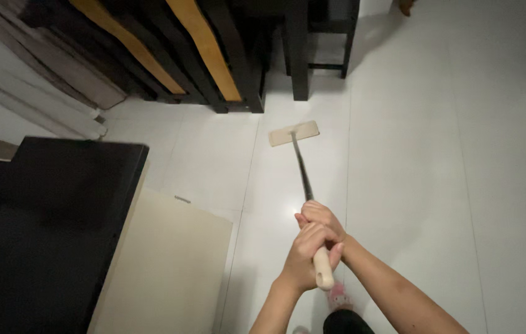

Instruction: The person mops the floor in a narrow hallway using a flat mop, pushing and pulling it across the tiles in short strokes.

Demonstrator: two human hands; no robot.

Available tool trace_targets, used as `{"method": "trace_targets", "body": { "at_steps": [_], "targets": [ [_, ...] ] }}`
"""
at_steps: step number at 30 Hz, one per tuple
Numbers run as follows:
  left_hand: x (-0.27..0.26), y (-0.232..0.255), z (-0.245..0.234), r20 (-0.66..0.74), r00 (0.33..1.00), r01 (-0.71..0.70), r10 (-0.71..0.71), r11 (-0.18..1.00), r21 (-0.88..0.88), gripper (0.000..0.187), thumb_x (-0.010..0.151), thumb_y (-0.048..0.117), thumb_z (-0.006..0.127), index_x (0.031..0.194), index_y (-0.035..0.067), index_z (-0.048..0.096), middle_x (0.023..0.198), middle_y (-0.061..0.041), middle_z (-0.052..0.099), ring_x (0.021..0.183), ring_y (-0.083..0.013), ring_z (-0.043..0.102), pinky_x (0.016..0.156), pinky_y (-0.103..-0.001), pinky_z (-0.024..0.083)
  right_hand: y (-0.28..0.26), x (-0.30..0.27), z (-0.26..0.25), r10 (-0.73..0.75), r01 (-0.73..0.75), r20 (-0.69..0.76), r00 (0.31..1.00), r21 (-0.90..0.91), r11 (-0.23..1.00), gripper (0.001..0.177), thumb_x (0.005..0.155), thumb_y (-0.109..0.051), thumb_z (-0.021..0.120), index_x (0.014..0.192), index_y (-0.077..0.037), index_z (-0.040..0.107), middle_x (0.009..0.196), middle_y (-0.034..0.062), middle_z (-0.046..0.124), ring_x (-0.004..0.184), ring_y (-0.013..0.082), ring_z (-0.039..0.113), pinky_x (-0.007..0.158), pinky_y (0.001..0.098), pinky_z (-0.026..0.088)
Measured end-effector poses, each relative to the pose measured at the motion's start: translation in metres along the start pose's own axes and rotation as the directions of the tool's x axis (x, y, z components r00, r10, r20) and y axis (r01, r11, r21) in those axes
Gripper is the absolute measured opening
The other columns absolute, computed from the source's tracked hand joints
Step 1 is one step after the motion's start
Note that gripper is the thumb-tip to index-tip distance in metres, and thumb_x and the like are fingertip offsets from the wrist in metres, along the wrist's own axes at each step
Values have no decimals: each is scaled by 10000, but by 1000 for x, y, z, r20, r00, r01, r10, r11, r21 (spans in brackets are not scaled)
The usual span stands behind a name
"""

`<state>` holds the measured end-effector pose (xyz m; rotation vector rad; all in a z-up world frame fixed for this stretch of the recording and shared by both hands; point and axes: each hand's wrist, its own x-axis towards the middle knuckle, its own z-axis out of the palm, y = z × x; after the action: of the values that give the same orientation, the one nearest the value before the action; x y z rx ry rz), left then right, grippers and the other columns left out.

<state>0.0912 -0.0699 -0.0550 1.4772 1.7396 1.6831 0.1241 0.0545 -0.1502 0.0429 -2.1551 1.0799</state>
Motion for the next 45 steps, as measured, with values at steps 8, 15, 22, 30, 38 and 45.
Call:
{"method": "trace_targets", "body": {
  "at_steps": [8,15,22,30,38,45],
  "targets": [
    [59,-63,23,-109,970,209,-218,974,-84,137,897,73,749,984,18,658,1075,-107,709,1087,-272,679,1005,-402,538,71,42,-11,145,-162,-133,981,-134,978,211,947,-65,671,807,-29,518,837,82,564,812,280,524,723,377,461],
    [64,-82,36,-136,944,302,-299,953,-3,351,909,138,757,1224,24,651,1399,-170,629,1379,-343,550,1126,-441,463,92,53,-17,341,-367,-158,927,-182,912,248,925,-196,731,845,-21,576,993,100,667,1045,303,601,841,390,509],
    [33,-61,37,-191,944,281,-270,959,33,375,940,160,747,1260,4,631,1458,-188,589,1444,-388,473,1155,-469,415,27,51,-25,728,-712,-21,685,-232,663,317,912,-408,685,956,-95,671,870,26,735,971,264,558,882,400,461],
    [-8,15,25,-286,957,22,-41,997,-69,213,979,105,707,1138,1,612,1218,-160,661,1220,-314,651,1104,-433,511,-74,35,-35,684,-676,-103,722,-316,666,299,880,-401,715,890,-110,651,787,-7,700,888,260,515,818,394,447],
    [-57,86,22,-292,956,-68,21,986,-152,154,917,-10,651,951,45,511,925,-98,586,858,-225,576,813,-363,522,-163,6,-56,163,-135,67,984,-308,942,226,901,-299,758,755,-156,662,921,2,700,958,210,578,884,383,436],
    [-76,124,18,-286,942,-201,176,978,-61,280,838,47,755,722,61,500,645,-52,538,593,-207,535,596,-332,426,-186,-6,-69,565,-730,537,626,150,667,61,784,-160,682,827,-134,648,775,28,674,670,200,584,610,321,488]
  ]
}}
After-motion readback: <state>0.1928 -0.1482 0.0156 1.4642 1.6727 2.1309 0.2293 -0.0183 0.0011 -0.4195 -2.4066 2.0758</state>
